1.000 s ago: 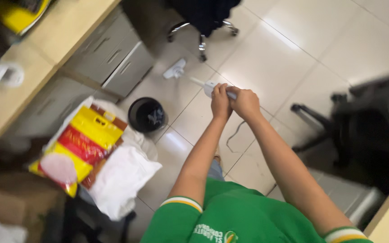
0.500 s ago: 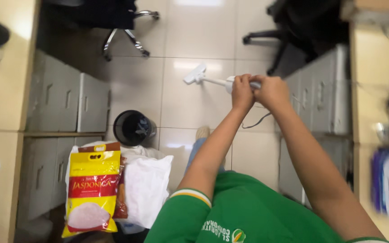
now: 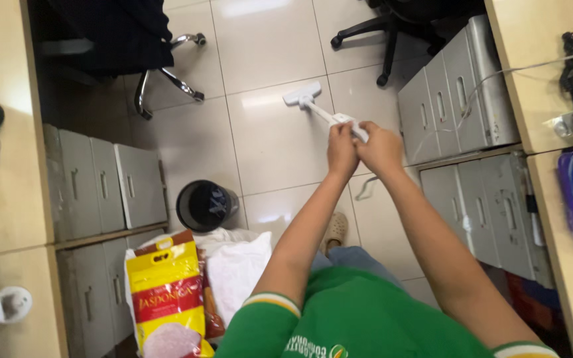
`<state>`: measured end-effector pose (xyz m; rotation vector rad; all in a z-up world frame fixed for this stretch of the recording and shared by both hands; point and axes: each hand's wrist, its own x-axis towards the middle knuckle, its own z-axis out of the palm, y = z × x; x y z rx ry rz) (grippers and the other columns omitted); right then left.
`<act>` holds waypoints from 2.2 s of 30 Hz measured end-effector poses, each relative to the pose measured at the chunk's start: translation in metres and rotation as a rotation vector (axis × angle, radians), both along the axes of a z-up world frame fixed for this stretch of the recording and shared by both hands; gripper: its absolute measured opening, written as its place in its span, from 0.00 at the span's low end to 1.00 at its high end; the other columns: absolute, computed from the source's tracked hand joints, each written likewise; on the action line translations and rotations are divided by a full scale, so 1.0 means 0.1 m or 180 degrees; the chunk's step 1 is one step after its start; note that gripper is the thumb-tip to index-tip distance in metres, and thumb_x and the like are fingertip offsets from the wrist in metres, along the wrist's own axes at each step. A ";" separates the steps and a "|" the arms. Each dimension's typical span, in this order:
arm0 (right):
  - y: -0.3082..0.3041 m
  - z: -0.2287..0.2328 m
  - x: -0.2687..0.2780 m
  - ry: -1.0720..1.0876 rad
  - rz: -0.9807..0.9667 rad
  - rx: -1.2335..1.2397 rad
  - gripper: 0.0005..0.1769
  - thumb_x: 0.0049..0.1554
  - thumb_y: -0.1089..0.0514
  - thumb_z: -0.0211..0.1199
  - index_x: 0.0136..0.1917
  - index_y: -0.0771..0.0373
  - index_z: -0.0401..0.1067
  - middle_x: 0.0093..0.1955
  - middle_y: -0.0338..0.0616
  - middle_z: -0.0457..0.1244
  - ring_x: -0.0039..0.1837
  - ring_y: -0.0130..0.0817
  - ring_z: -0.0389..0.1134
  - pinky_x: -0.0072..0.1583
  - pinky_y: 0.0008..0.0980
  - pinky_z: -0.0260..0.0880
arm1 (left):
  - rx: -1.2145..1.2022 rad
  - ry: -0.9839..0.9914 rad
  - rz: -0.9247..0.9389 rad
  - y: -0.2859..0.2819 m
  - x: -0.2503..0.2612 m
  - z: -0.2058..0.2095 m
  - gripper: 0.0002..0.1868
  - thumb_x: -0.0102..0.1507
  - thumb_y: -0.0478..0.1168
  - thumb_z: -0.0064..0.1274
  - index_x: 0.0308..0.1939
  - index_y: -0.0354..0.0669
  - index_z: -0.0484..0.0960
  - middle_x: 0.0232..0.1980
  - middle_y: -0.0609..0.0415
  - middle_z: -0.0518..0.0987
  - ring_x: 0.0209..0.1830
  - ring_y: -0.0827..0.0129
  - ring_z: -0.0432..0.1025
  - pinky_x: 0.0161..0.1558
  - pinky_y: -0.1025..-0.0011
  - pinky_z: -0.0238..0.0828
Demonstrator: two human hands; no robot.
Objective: The person unboxes and assembles a handheld vacuum cleaner by connecting the main motor unit to the extension tube and attaching the floor nozzle by hand.
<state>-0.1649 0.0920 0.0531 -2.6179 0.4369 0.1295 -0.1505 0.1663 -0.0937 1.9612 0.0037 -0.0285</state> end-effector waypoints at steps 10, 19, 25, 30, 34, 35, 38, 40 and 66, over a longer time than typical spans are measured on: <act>-0.10 -0.60 -0.28 -0.0204 -0.0408 0.0510 0.16 0.54 0.51 0.69 0.57 0.49 0.80 0.39 0.49 0.71 0.40 0.44 0.73 0.47 0.41 0.72 | 0.0336 0.0025 -0.0966 0.37 -0.35 0.19 0.31 0.56 0.41 0.61 0.63 0.41 0.72 0.57 0.39 0.77 0.57 0.44 0.72 0.56 0.55 0.70; -0.82 -0.10 -1.30 -0.0225 -0.0164 -0.0014 0.17 0.53 0.49 0.69 0.56 0.49 0.81 0.40 0.57 0.70 0.45 0.56 0.72 0.50 0.49 0.71 | 0.0051 -0.0913 -0.0684 -0.64 -1.15 0.22 0.24 0.59 0.32 0.52 0.61 0.38 0.74 0.58 0.38 0.78 0.59 0.43 0.72 0.60 0.55 0.69; -1.53 0.20 -2.20 -0.0041 -0.0345 -0.0085 0.17 0.52 0.49 0.69 0.56 0.47 0.82 0.41 0.58 0.70 0.45 0.56 0.72 0.50 0.48 0.72 | -0.0076 -0.0707 -0.0830 -1.39 -2.02 0.54 0.15 0.58 0.31 0.51 0.49 0.40 0.76 0.52 0.42 0.79 0.54 0.45 0.74 0.57 0.53 0.71; -1.97 0.35 -2.70 0.0071 -0.0351 -0.0119 0.18 0.52 0.50 0.69 0.57 0.45 0.82 0.40 0.58 0.70 0.44 0.55 0.72 0.51 0.47 0.72 | -0.0073 -0.0610 -0.0785 -1.81 -2.56 0.84 0.14 0.57 0.31 0.52 0.47 0.41 0.77 0.50 0.43 0.80 0.53 0.45 0.73 0.52 0.53 0.72; -2.12 0.21 -2.86 -0.0227 -0.0230 -0.0126 0.18 0.51 0.50 0.70 0.56 0.48 0.82 0.42 0.57 0.70 0.45 0.54 0.72 0.51 0.47 0.72 | 0.0083 -0.0558 -0.0888 -1.93 -2.67 0.77 0.12 0.59 0.31 0.52 0.47 0.40 0.75 0.50 0.43 0.79 0.54 0.45 0.74 0.54 0.53 0.73; -2.14 0.17 -2.86 -0.0340 -0.0175 -0.0162 0.17 0.51 0.50 0.70 0.55 0.49 0.82 0.42 0.57 0.70 0.45 0.55 0.72 0.51 0.47 0.72 | 0.0034 -0.0622 -0.0846 -1.95 -2.65 0.73 0.13 0.59 0.31 0.51 0.48 0.40 0.75 0.51 0.43 0.79 0.54 0.45 0.74 0.54 0.54 0.73; -2.10 0.07 -2.81 -0.0518 -0.0209 0.0067 0.19 0.50 0.51 0.69 0.56 0.50 0.82 0.45 0.56 0.70 0.46 0.55 0.72 0.50 0.47 0.72 | -0.0093 -0.0715 -0.0719 -1.92 -2.65 0.59 0.15 0.59 0.31 0.51 0.50 0.40 0.75 0.54 0.43 0.79 0.55 0.45 0.74 0.53 0.54 0.73; -2.04 0.05 -2.68 -0.0255 -0.0289 -0.0051 0.19 0.51 0.49 0.70 0.56 0.49 0.82 0.43 0.58 0.70 0.45 0.56 0.72 0.51 0.48 0.72 | -0.0160 -0.0769 -0.0606 -1.90 -2.52 0.55 0.16 0.59 0.32 0.52 0.52 0.41 0.74 0.56 0.43 0.78 0.56 0.46 0.74 0.52 0.55 0.74; -2.49 -0.36 0.25 -0.0118 0.0419 0.0158 0.23 0.51 0.49 0.69 0.60 0.51 0.80 0.48 0.59 0.70 0.51 0.57 0.72 0.54 0.48 0.72 | 0.0446 -0.0121 -0.0313 -2.19 0.23 0.25 0.19 0.62 0.35 0.49 0.59 0.42 0.74 0.60 0.43 0.78 0.54 0.46 0.75 0.52 0.54 0.74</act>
